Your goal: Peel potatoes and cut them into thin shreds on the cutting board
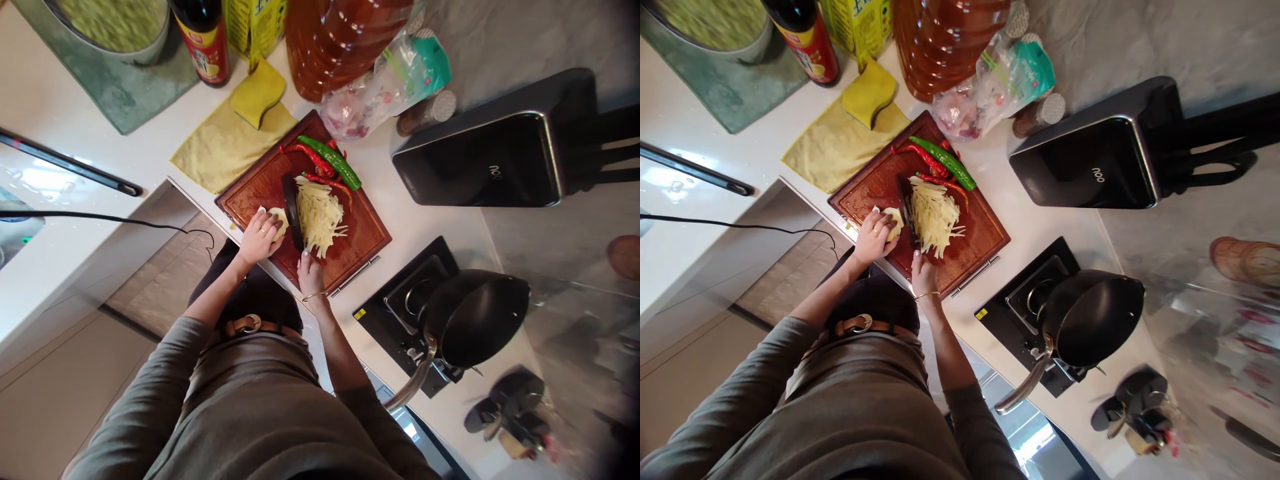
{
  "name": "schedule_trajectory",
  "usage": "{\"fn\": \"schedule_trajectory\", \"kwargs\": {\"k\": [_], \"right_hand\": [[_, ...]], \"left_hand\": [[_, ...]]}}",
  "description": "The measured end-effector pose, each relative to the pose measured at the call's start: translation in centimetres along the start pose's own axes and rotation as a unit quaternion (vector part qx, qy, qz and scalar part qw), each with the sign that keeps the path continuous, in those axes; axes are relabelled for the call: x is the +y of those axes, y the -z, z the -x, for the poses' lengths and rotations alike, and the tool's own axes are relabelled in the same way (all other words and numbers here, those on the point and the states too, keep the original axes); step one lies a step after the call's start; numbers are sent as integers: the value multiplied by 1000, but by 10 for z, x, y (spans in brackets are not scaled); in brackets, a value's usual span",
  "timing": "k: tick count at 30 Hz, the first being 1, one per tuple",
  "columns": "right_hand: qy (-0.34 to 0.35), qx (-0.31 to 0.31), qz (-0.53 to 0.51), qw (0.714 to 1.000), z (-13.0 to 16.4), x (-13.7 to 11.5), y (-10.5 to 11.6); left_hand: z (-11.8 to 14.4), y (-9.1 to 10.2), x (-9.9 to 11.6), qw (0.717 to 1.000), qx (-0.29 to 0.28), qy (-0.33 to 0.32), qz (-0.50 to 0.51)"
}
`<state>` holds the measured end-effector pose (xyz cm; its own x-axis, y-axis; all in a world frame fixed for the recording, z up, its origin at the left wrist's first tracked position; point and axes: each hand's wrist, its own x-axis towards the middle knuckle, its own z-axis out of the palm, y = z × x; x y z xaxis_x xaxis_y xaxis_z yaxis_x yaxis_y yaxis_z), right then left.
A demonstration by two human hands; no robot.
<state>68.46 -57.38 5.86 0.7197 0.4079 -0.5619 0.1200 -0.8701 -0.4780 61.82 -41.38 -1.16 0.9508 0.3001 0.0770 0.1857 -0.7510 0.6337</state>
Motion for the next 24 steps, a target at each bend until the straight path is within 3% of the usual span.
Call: {"fn": "schedule_trajectory", "kwargs": {"k": [3, 8, 18, 24], "right_hand": [[6, -1, -39, 999, 4, 2, 8], [33, 0, -7, 999, 16, 1, 17], [19, 12, 62, 998, 7, -1, 2], [-2, 6, -49, 999, 2, 2, -5]], "left_hand": [[1, -1, -1, 1000, 12, -15, 0], [2, -4, -3, 999, 21, -25, -22], [2, -4, -3, 998, 40, -40, -16], [3, -5, -5, 998, 41, -43, -12]]}}
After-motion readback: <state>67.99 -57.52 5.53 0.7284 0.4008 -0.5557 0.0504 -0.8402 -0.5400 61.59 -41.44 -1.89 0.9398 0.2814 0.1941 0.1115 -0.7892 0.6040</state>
